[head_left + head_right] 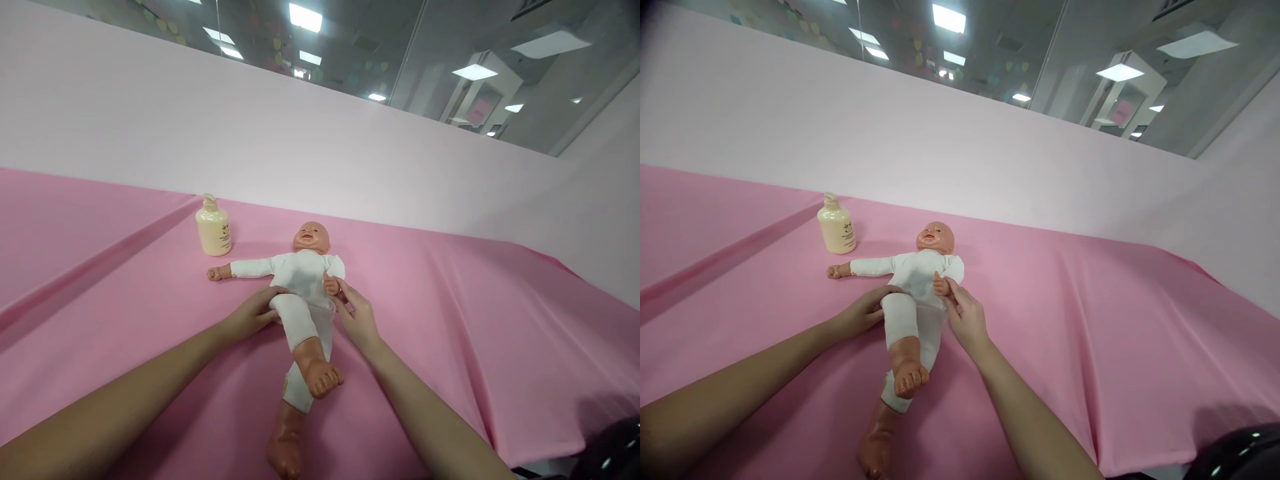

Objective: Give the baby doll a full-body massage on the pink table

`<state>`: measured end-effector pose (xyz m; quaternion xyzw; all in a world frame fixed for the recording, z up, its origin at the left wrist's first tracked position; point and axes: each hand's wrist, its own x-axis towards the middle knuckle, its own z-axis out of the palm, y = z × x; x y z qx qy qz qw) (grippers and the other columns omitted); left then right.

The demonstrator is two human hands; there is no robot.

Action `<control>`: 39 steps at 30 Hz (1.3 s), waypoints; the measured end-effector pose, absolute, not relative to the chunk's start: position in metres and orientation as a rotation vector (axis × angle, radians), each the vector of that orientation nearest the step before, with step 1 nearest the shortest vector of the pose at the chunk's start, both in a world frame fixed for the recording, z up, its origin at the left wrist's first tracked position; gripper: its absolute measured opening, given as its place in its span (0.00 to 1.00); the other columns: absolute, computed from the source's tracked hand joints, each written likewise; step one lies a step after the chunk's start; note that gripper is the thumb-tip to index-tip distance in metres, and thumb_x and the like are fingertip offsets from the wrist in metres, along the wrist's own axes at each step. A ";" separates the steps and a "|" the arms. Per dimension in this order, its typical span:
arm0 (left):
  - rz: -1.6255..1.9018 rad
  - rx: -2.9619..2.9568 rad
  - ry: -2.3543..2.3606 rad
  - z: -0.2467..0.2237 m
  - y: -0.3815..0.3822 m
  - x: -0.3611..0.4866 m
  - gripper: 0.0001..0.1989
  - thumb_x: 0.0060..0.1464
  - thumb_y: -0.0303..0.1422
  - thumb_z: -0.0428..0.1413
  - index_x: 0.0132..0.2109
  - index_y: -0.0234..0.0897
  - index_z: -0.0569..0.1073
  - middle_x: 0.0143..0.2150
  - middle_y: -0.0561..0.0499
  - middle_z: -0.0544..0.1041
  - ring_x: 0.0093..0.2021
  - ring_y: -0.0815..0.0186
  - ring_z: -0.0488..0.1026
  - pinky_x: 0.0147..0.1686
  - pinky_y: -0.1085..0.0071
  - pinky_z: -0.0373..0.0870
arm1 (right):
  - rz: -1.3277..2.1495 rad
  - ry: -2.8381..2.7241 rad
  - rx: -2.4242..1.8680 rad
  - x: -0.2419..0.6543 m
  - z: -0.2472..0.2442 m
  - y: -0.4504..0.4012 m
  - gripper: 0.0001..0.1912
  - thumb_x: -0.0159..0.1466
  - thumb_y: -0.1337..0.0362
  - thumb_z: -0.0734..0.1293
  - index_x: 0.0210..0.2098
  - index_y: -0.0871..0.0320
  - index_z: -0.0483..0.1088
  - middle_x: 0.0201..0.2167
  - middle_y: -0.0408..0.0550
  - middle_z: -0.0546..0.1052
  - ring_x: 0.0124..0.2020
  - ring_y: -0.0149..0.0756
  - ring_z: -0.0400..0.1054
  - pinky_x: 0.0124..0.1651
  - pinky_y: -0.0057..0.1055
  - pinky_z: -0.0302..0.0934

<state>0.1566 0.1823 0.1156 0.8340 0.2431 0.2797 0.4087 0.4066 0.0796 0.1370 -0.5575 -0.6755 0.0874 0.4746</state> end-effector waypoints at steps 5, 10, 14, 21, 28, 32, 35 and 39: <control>0.703 2.088 0.604 0.121 0.180 0.159 0.19 0.58 0.41 0.50 0.54 0.42 0.67 0.51 0.47 0.73 0.50 0.57 0.69 0.49 0.67 0.67 | 0.011 -1.833 -1.400 0.406 0.133 0.081 0.19 0.70 0.62 0.57 0.59 0.54 0.63 0.38 0.47 0.75 0.36 0.33 0.69 0.39 0.28 0.64; 0.728 2.101 0.575 0.125 0.178 0.161 0.18 0.58 0.40 0.49 0.54 0.40 0.68 0.50 0.47 0.73 0.49 0.59 0.70 0.48 0.68 0.68 | -0.162 -1.950 -1.392 0.404 0.131 0.081 0.18 0.71 0.61 0.55 0.58 0.56 0.64 0.33 0.46 0.74 0.30 0.30 0.66 0.33 0.26 0.61; 0.725 2.104 0.564 0.124 0.179 0.161 0.18 0.59 0.40 0.50 0.54 0.40 0.67 0.50 0.48 0.73 0.49 0.59 0.69 0.48 0.67 0.68 | -0.249 -1.999 -1.371 0.403 0.130 0.082 0.18 0.72 0.61 0.53 0.58 0.57 0.64 0.32 0.47 0.74 0.29 0.30 0.65 0.32 0.26 0.60; 0.720 2.099 0.571 0.124 0.179 0.161 0.17 0.60 0.41 0.50 0.53 0.40 0.67 0.49 0.47 0.73 0.49 0.59 0.69 0.48 0.66 0.67 | -0.155 -1.948 -1.391 0.403 0.130 0.082 0.18 0.72 0.61 0.54 0.59 0.55 0.63 0.35 0.47 0.75 0.31 0.31 0.66 0.34 0.27 0.61; 0.710 2.087 0.600 0.123 0.179 0.159 0.17 0.57 0.40 0.50 0.53 0.43 0.68 0.50 0.48 0.73 0.49 0.58 0.70 0.47 0.67 0.68 | 0.087 -1.776 -1.417 0.405 0.135 0.079 0.19 0.69 0.62 0.58 0.60 0.51 0.63 0.38 0.46 0.75 0.36 0.33 0.69 0.39 0.28 0.64; 0.701 2.074 0.596 0.120 0.180 0.158 0.18 0.57 0.40 0.51 0.54 0.44 0.67 0.51 0.48 0.73 0.50 0.57 0.69 0.48 0.66 0.68 | 0.200 -1.669 -1.379 0.406 0.138 0.080 0.20 0.67 0.63 0.60 0.59 0.52 0.64 0.43 0.46 0.74 0.40 0.34 0.69 0.44 0.29 0.64; 0.694 2.083 0.604 0.118 0.182 0.157 0.20 0.56 0.42 0.52 0.55 0.45 0.66 0.52 0.47 0.72 0.52 0.55 0.68 0.50 0.64 0.67 | 0.295 -1.576 -1.388 0.407 0.142 0.080 0.21 0.67 0.64 0.60 0.59 0.53 0.63 0.45 0.46 0.74 0.41 0.34 0.69 0.45 0.31 0.65; 0.699 2.096 0.605 0.118 0.182 0.157 0.20 0.56 0.42 0.52 0.55 0.45 0.67 0.52 0.46 0.72 0.52 0.55 0.68 0.50 0.64 0.67 | 0.322 -1.528 -1.390 0.409 0.144 0.081 0.21 0.67 0.63 0.59 0.59 0.54 0.63 0.42 0.46 0.74 0.39 0.33 0.69 0.44 0.31 0.66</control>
